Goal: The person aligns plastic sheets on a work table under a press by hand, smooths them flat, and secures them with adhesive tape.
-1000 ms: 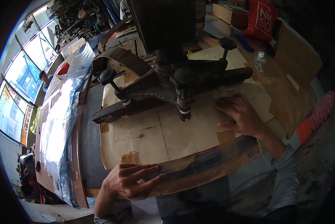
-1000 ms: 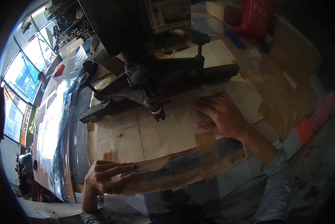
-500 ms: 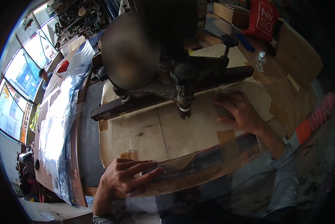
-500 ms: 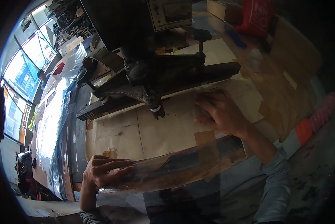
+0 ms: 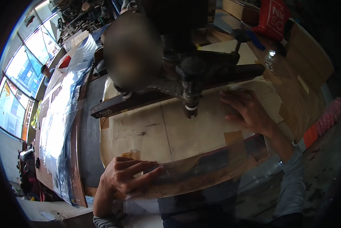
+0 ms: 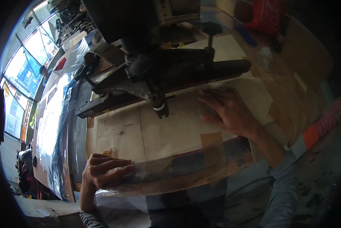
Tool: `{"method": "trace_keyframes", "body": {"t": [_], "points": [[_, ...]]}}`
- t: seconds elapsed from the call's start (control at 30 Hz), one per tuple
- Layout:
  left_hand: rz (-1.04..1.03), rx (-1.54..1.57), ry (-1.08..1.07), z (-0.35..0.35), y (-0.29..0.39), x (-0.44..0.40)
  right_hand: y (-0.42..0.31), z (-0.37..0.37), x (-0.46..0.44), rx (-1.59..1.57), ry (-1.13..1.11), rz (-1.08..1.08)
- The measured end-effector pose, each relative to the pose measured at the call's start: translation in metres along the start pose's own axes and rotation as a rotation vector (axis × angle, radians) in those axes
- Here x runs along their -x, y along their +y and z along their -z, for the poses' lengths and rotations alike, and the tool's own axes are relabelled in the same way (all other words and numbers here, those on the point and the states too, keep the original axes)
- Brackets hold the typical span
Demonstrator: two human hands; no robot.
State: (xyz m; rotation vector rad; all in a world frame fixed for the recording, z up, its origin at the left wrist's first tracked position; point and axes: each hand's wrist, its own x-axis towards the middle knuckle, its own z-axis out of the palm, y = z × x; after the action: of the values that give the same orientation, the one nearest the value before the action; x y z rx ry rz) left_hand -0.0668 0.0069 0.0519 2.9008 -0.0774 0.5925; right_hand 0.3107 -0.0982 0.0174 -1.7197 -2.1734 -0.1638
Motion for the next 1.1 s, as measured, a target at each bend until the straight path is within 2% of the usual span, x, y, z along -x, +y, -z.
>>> {"method": "trace_keyframes", "body": {"t": [0.5,0.7,1.1], "points": [[-0.004,0.011,0.080,-0.009,-0.009,0.010,-0.003,0.003,-0.001,0.014,0.062,-0.013],[0.073,-0.001,-0.043,-0.001,-0.008,0.011,-0.003,0.009,0.001,0.002,0.014,-0.011],[0.111,-0.073,-0.064,0.001,-0.006,0.011,-0.005,0.004,-0.003,0.039,0.113,0.009]]}}
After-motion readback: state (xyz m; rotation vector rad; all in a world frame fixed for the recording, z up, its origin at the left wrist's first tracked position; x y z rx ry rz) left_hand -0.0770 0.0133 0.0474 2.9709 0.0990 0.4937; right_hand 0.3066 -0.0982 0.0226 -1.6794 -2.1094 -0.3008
